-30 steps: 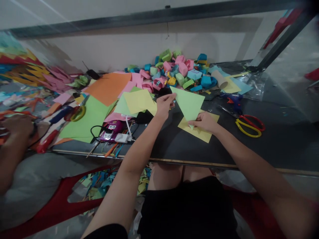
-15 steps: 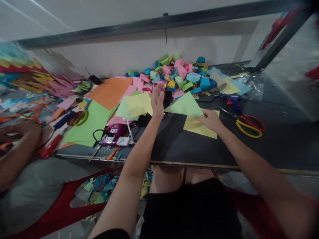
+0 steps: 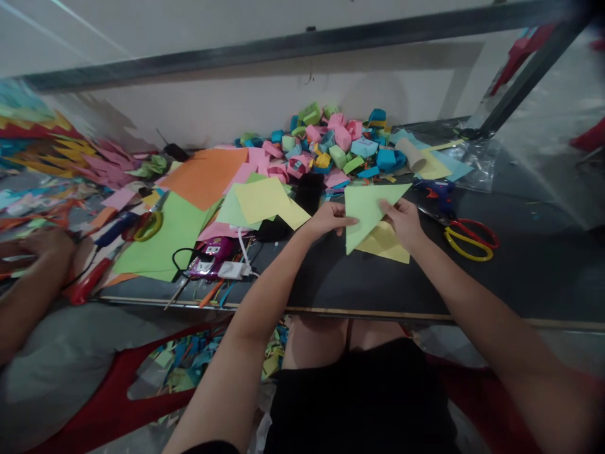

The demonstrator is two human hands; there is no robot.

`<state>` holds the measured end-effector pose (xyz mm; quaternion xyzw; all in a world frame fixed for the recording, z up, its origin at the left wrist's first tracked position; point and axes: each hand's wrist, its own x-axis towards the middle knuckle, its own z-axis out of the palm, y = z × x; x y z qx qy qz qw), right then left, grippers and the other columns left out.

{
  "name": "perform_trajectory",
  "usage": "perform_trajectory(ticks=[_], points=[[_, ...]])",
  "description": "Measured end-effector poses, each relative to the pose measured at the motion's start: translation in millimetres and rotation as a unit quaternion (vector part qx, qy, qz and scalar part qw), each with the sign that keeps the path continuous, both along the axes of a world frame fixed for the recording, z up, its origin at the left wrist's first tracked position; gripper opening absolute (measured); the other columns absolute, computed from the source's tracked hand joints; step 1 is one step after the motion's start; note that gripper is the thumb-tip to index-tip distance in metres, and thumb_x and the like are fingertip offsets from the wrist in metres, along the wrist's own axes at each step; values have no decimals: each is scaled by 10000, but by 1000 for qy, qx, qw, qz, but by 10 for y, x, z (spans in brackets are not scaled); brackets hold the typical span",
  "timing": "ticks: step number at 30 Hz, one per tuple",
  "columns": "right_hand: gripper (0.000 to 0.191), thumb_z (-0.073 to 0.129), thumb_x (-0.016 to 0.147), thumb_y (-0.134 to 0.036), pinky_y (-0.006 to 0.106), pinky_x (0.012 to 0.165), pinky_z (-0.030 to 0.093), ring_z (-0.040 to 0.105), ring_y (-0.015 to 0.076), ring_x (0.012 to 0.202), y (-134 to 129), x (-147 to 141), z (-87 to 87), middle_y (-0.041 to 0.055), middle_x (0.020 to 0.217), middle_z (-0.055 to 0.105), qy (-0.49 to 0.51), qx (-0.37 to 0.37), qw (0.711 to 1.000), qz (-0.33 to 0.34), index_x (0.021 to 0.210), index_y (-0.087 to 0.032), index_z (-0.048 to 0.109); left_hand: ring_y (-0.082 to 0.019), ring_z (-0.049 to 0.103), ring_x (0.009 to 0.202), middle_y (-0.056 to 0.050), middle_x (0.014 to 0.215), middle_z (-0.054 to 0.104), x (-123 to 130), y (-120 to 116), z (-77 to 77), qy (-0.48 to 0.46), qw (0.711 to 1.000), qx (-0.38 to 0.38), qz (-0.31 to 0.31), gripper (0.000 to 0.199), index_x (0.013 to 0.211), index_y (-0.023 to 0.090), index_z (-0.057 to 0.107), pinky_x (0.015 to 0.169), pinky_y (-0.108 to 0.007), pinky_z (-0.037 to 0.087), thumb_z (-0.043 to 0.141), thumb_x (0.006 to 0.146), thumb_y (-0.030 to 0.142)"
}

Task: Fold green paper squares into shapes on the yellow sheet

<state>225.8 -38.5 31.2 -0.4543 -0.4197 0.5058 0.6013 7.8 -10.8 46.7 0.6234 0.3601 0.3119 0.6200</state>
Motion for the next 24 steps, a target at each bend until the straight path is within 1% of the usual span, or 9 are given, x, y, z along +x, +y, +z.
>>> perform_trajectory(ticks=[1, 3, 5, 7, 10, 12, 16, 21, 24], points=[[629, 954, 443, -697, 372, 700, 634, 720, 211, 755, -20, -19, 0, 42, 842, 793, 1, 0, 1000, 1, 813, -223, 769, -64, 477, 408, -12, 572, 656, 15, -14, -5, 4, 1000, -1, -16, 361, 712, 144, 727, 425, -228, 345, 934, 644, 431], [634, 957, 429, -704, 391, 712, 641, 725, 220, 740, -48, -32, 3, 46, 822, 797, -12, -3, 1000, -1, 786, -212, 778, -66, 463, 396, -3, 479, 592, 28, -24, -22, -4, 1000, 23, -3, 453, 611, 160, 662, 426, -226, 311, 891, 693, 543], [610, 963, 436, -688, 381, 704, 634, 718, 210, 709, -57, -19, 5, 44, 799, 796, -34, 5, 999, -11, 762, -203, 788, -66, 468, 414, -8, 453, 577, 32, -20, -41, -22, 996, 67, 50, 539, 556, 173, 610, 447, -223, 309, 852, 717, 627], [559, 963, 477, -660, 353, 676, 616, 703, 191, 680, -56, 0, 4, 36, 778, 789, -57, 30, 998, -28, 754, -203, 800, -60, 457, 428, -11, 475, 601, 39, -18, -52, -28, 989, 108, 98, 566, 547, 175, 609, 462, -226, 314, 848, 709, 662], [482, 944, 550, -635, 320, 586, 571, 657, 165, 613, -53, 13, -1, 19, 708, 757, -93, 64, 992, -58, 718, -208, 795, -59, 441, 441, -5, 485, 606, 61, -36, -48, -27, 980, 139, 138, 581, 530, 181, 607, 480, -239, 320, 832, 720, 682], [449, 922, 599, -628, 320, 563, 560, 647, 165, 602, -54, 13, -6, 16, 694, 746, -116, 81, 987, -72, 699, -213, 784, -62, 434, 450, -5, 488, 604, 75, -58, -36, -23, 977, 146, 152, 589, 518, 184, 593, 490, -249, 326, 819, 735, 683], [396, 887, 678, -593, 356, 628, 594, 692, 196, 689, -59, 21, -25, 31, 775, 772, -141, 117, 980, -82, 745, -217, 781, -67, 423, 471, -4, 504, 599, 82, -96, -6, -6, 976, 149, 161, 569, 518, 190, 577, 507, -267, 337, 812, 770, 643], [347, 872, 722, -547, 366, 626, 600, 691, 205, 699, -66, 47, -38, 16, 703, 733, -164, 117, 975, -88, 694, -222, 752, -77, 439, 498, -5, 521, 591, 74, -102, 0, 2, 976, 149, 158, 550, 516, 192, 571, 531, -278, 362, 810, 806, 594], [344, 876, 718, -543, 366, 620, 602, 695, 207, 695, -77, 51, -18, 20, 709, 743, -170, 113, 975, -91, 683, -223, 757, -100, 508, 547, -12, 558, 606, 80, -68, -31, -12, 977, 133, 165, 486, 575, 187, 637, 571, -284, 409, 821, 799, 577]])
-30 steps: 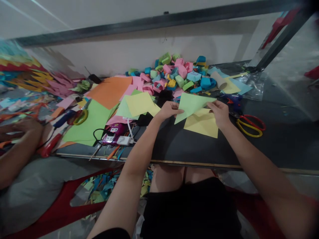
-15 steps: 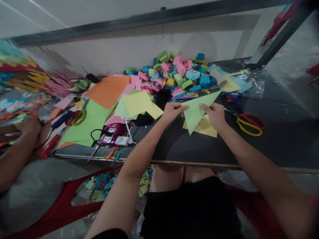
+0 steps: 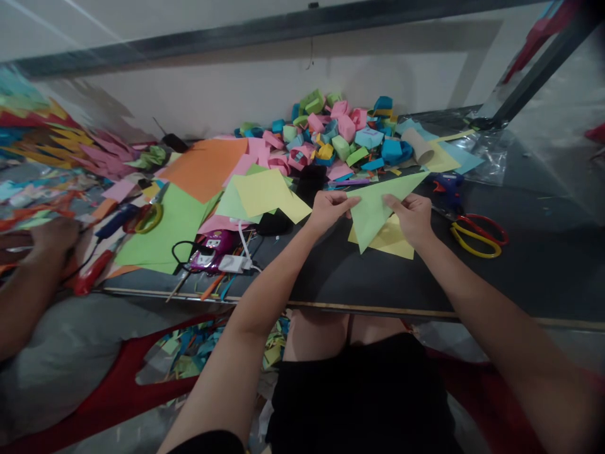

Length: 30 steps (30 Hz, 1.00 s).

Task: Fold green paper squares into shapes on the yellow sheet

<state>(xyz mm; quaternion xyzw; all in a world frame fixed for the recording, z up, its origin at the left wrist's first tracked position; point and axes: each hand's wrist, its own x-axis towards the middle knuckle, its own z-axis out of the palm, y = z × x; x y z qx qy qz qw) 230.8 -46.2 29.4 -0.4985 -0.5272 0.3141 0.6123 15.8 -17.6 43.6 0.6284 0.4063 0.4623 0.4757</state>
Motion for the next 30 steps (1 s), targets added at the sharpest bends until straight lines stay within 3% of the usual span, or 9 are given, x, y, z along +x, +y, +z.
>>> perform_trajectory(ticks=[5, 9, 15, 21, 30], points=[[386, 906, 659, -564, 374, 630, 619, 713, 209, 673, -17, -28, 16, 50, 768, 790, 9, -69, 996, 53, 763, -204, 813, -173, 664, 746, -72, 748, 740, 3, 58, -35, -47, 998, -49, 17, 435, 755, 139, 777, 706, -303, 524, 820, 788, 571], [450, 927, 597, -594, 364, 601, 605, 695, 204, 628, -21, -55, 6, 56, 711, 772, -12, -113, 991, 66, 735, -181, 811, -162, 665, 713, -70, 773, 774, 5, 11, 1, 0, 998, -59, -20, 334, 801, 144, 822, 669, -287, 520, 882, 726, 464], [577, 824, 650, -766, 343, 626, 621, 705, 185, 661, 6, -31, 53, 27, 764, 763, 73, -60, 994, 53, 853, -226, 829, -130, 630, 620, -66, 702, 756, 32, -35, 4, 40, 997, -55, -44, 294, 753, 138, 814, 577, -255, 471, 876, 728, 425], [484, 859, 668, -715, 341, 621, 618, 683, 162, 609, 33, -2, 37, -3, 690, 725, 104, -11, 994, 23, 748, -241, 802, -122, 626, 617, -63, 707, 764, 48, -43, 2, 39, 997, -52, -46, 322, 747, 143, 811, 563, -242, 463, 885, 713, 455], [540, 844, 625, -773, 388, 659, 634, 722, 207, 675, 60, 3, -14, 12, 706, 734, 106, -41, 994, 3, 766, -254, 796, -111, 631, 596, -59, 701, 763, 42, -38, 5, 34, 994, -77, -70, 312, 737, 145, 807, 583, -247, 476, 893, 718, 444]])
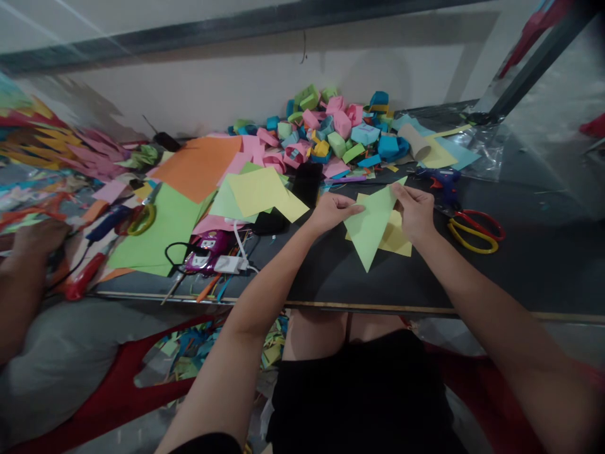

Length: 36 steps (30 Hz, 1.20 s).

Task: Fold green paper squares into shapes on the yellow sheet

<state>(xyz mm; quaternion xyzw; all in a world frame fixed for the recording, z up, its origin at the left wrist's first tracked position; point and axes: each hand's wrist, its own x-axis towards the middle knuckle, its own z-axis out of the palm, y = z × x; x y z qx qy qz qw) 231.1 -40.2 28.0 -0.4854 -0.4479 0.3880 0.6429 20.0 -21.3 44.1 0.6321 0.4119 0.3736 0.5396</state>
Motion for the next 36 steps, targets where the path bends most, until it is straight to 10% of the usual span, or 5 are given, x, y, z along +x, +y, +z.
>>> perform_trajectory(ticks=[25, 36], points=[[415, 823, 734, -617, 430, 827, 670, 780, 276, 1041, 125, 120, -189, 48, 1143, 808, 55, -51, 997, -8, 984, -288, 774, -137, 673, 662, -87, 785, 789, 3, 51, -108, -13, 998, -45, -29, 289, 772, 145, 811, 644, -273, 531, 906, 703, 409], [419, 805, 765, -643, 454, 784, 677, 789, 289, 973, 196, 189, -268, 65, 1038, 817, 26, -34, 998, -38, 940, -263, 778, -124, 650, 640, -78, 761, 785, 35, 34, -82, -13, 997, -65, -31, 188, 754, 146, 822, 625, -263, 514, 896, 718, 315]])
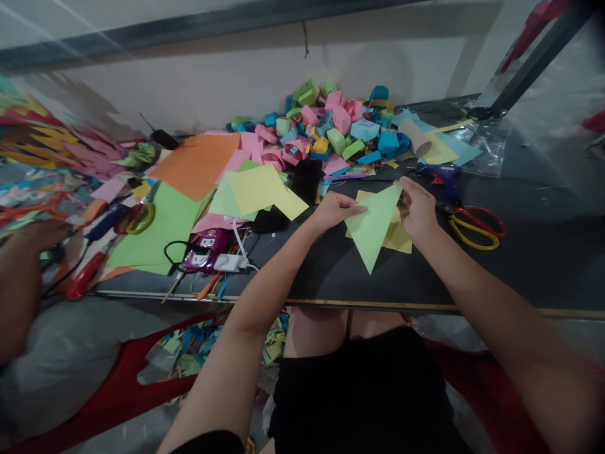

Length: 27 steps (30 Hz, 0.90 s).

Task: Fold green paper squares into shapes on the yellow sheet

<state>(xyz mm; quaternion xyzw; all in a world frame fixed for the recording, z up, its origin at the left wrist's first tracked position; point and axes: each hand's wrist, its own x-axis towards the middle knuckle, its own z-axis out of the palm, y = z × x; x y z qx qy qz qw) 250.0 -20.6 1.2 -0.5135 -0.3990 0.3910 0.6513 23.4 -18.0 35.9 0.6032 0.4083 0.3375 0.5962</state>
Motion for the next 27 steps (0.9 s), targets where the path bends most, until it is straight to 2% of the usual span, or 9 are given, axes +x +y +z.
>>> perform_trajectory(ticks=[5, 7, 11, 14, 17, 20, 22, 24, 27], points=[[432, 884, 678, -629, 446, 772, 679, 787, 277, 907, -45, -64, 102, 67, 964, 815, 12, 49, 997, -50, 867, -252, 789, -140, 684, 679, -80, 805, 803, 29, -31, 9, -14, 1000, -13, 7, 221, 783, 152, 830, 657, -270, 541, 899, 720, 353], [454, 897, 658, -642, 433, 735, 679, 786, 269, 878, -66, -87, 138, 57, 924, 812, 13, 45, 998, -31, 875, -255, 798, -142, 690, 683, -81, 809, 803, 29, -8, -35, -13, 1000, -12, 19, 241, 793, 150, 830, 673, -276, 548, 906, 712, 364], [461, 926, 603, -652, 423, 651, 672, 775, 261, 752, -90, -109, 178, 48, 761, 781, -1, -35, 998, 52, 776, -245, 793, -138, 683, 672, -74, 778, 794, 17, 64, -127, -1, 999, -7, 48, 270, 775, 153, 823, 680, -277, 548, 925, 685, 386], [419, 965, 561, -586, 429, 665, 673, 755, 242, 687, -99, -118, 205, 39, 704, 764, -7, -45, 998, 43, 696, -238, 776, -145, 688, 694, -84, 796, 795, 11, 83, -122, 3, 999, -18, 36, 289, 776, 150, 824, 704, -281, 556, 942, 668, 390], [423, 975, 519, -574, 411, 649, 659, 730, 227, 635, -136, -151, 241, 29, 658, 752, -33, -39, 998, 32, 651, -227, 772, -159, 715, 781, -93, 943, 813, 22, 66, -65, -3, 1000, -26, 14, 376, 960, 177, 843, 685, -254, 540, 894, 742, 479], [435, 944, 532, -607, 370, 598, 615, 700, 212, 588, -221, -229, 258, 26, 626, 746, -105, -43, 991, 74, 636, -216, 785, -150, 704, 782, -68, 995, 811, 53, 55, -49, 2, 1000, -7, 17, 502, 1162, 227, 813, 603, -219, 485, 820, 801, 577], [403, 912, 586, -598, 339, 571, 569, 685, 201, 572, -287, -296, 250, 22, 613, 743, -175, -42, 977, 116, 634, -215, 794, -131, 659, 688, -49, 870, 800, 73, 56, -75, 9, 999, 32, 27, 476, 1086, 202, 835, 587, -225, 466, 847, 772, 560], [350, 876, 650, -555, 319, 560, 525, 681, 198, 572, -335, -358, 240, 19, 598, 737, -246, -30, 958, 142, 614, -219, 789, -131, 646, 656, -44, 778, 786, 82, 54, -108, 16, 997, 68, 36, 376, 914, 174, 854, 634, -247, 490, 893, 727, 498], [288, 825, 722, -488, 310, 564, 499, 697, 206, 597, -339, -419, 271, 26, 609, 745, -313, -17, 937, 157, 606, -228, 782, -151, 681, 706, -48, 789, 802, 75, 44, -118, 22, 994, 85, 59, 238, 783, 180, 849, 716, -268, 522, 910, 712, 399]])
